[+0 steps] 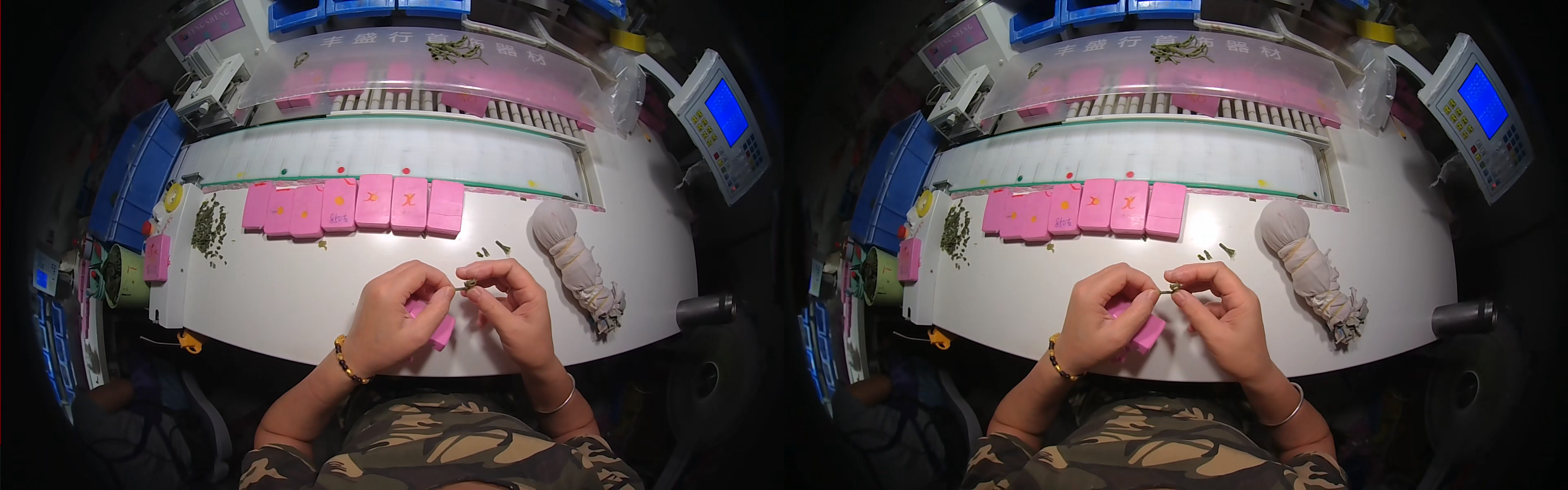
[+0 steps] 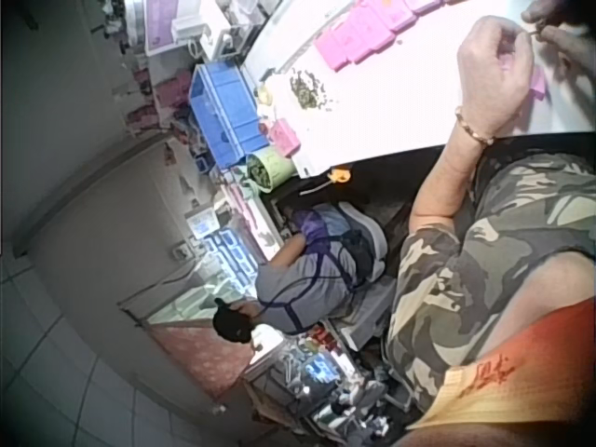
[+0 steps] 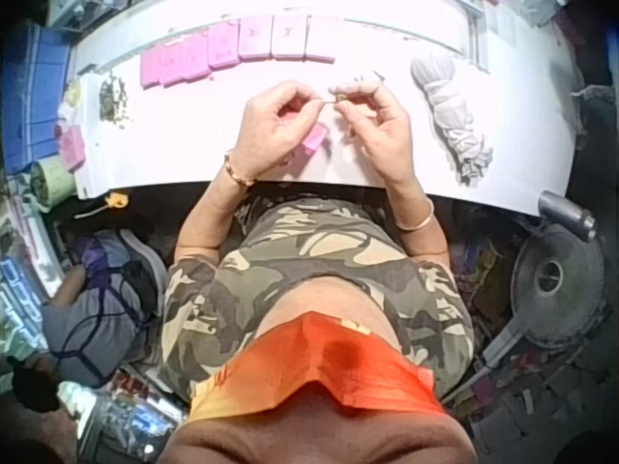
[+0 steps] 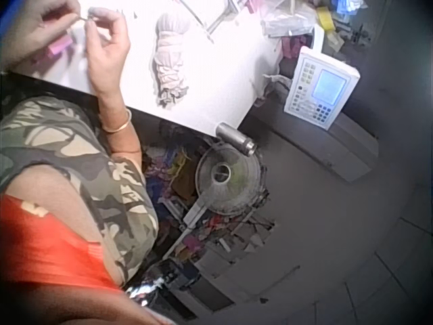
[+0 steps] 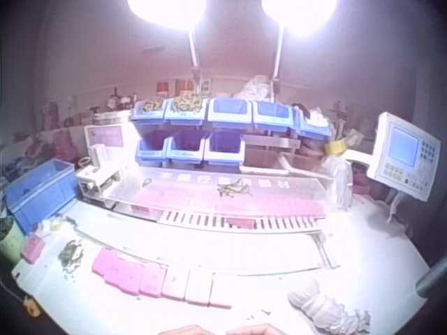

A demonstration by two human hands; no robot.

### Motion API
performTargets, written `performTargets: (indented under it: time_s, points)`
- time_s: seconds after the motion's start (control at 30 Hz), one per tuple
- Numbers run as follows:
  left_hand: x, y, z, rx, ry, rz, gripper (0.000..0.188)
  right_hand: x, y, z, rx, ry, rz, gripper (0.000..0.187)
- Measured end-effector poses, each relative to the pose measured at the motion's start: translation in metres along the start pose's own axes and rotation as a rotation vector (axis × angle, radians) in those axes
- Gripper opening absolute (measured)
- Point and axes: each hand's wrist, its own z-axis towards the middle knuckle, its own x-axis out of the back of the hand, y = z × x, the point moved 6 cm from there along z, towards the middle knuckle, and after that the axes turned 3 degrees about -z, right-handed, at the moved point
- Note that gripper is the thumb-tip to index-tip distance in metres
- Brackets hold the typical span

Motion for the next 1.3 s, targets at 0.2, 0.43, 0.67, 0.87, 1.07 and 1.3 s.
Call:
performTargets:
  time_s: [0.2, 0.43, 0.67, 0.87, 1.07, 1.3]
  points:
    - [0.001, 0.007, 0.001, -0.077, 0.038, 0.100, 0.004, 0.000, -0.003, 0.000, 0.049, 0.029, -0.078, 0.019]
    - [0.001, 0.009, 0.002, -0.100, 0.047, 0.152, 0.005, 0.000, -0.004, 0.000, 0.043, 0.043, -0.125, 0.019]
    - [0.000, 0.005, 0.004, -0.052, 0.037, 0.141, 0.005, 0.002, -0.001, 0.002, 0.003, 0.046, -0.131, 0.019]
    - [0.000, 0.002, 0.005, -0.028, 0.039, 0.135, 0.005, 0.003, 0.001, 0.002, -0.011, 0.047, -0.140, 0.018]
    - [0.000, 0.005, 0.005, -0.045, 0.056, 0.155, 0.005, 0.002, 0.001, 0.001, 0.017, 0.066, -0.153, 0.020]
    - [0.000, 0.016, 0.003, -0.186, 0.105, 0.287, 0.005, 0.000, -0.011, 0.000, 0.162, 0.120, -0.305, 0.025]
